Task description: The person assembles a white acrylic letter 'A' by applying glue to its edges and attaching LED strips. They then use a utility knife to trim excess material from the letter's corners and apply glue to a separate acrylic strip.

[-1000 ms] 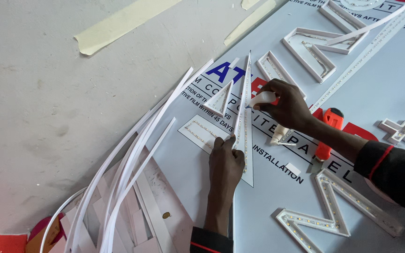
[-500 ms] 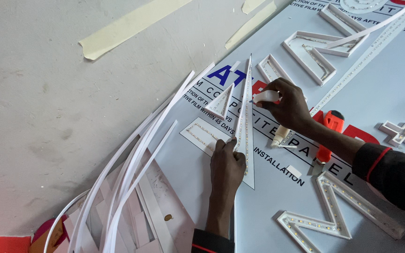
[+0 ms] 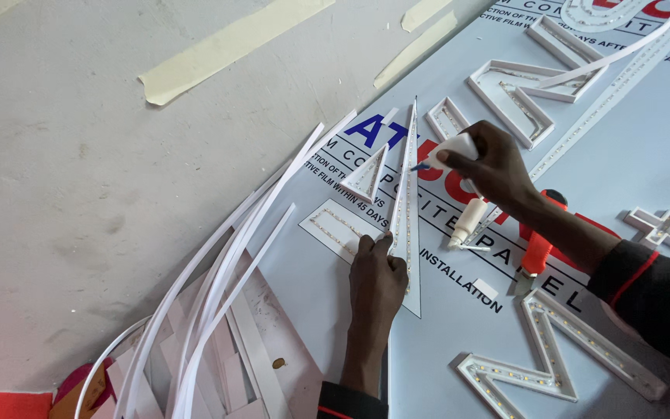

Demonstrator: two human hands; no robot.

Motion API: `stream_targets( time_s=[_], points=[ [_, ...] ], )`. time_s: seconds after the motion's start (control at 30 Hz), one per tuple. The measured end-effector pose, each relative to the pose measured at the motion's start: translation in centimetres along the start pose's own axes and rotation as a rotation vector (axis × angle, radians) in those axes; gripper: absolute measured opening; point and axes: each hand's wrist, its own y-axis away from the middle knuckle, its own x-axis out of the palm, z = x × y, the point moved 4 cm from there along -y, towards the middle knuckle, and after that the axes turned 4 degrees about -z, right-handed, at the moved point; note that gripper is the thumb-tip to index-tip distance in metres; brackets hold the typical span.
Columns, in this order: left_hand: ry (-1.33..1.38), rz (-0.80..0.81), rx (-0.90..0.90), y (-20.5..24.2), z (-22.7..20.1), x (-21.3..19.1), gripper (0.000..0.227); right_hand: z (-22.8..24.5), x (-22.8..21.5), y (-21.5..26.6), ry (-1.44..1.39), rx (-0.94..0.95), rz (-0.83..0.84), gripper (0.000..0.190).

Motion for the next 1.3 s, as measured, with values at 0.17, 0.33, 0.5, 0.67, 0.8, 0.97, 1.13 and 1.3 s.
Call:
stream_targets(
  time_s=[0.17, 0.33, 0.5, 0.67, 0.8, 0.97, 1.13, 1.3],
  points=[
    [0.003, 0.005, 0.013, -0.2, 0.5, 0.3, 0.041, -2.6, -1.5, -0.8, -0.289, 0.176, -0.099, 0.049],
    [0.007, 0.014, 0.003, -0.2, 0.2, 0.3, 0.041, -2.1, -1.5, -0.3, -0.062, 0.070, 0.010, 0.074],
    [-0.009, 0.023, -0.027, -0.1, 0.2, 0.0, 0.044, -4.5, -0.7, -0.3, 0.391, -0.092, 0.181, 0.046],
    [-0.003, 0.004, 0.008, 0.1, 0.4, 0.4, 0.042, -1.8, -3.0, -0.3, 0.481, -0.074, 0.268, 0.071],
    [-0.025, 0.021, 0.008, 0.1, -0.1, 0.1, 0.045, -3.2, -5.6, 0.6, 0.692, -0.361, 0.189, 0.025],
    [-0.020, 0.023, 0.000, 0.1, 0.4, 0.5, 0.045, 1.3, -1.2, 6.4, 0.850, -0.371, 0.764, 0.052],
    [-0.019, 0.020, -0.007, 0.0, 0.5, 0.4, 0.045, -0.1, -0.4, 6.2, 0.802, -0.336, 0.681, 0.049],
    [-0.011, -0.010, -0.013, 0.2, 0.0, 0.0, 0.047, -1.5, -0.1, 5.2, 0.233, -0.074, 0.454, 0.036]
  ],
)
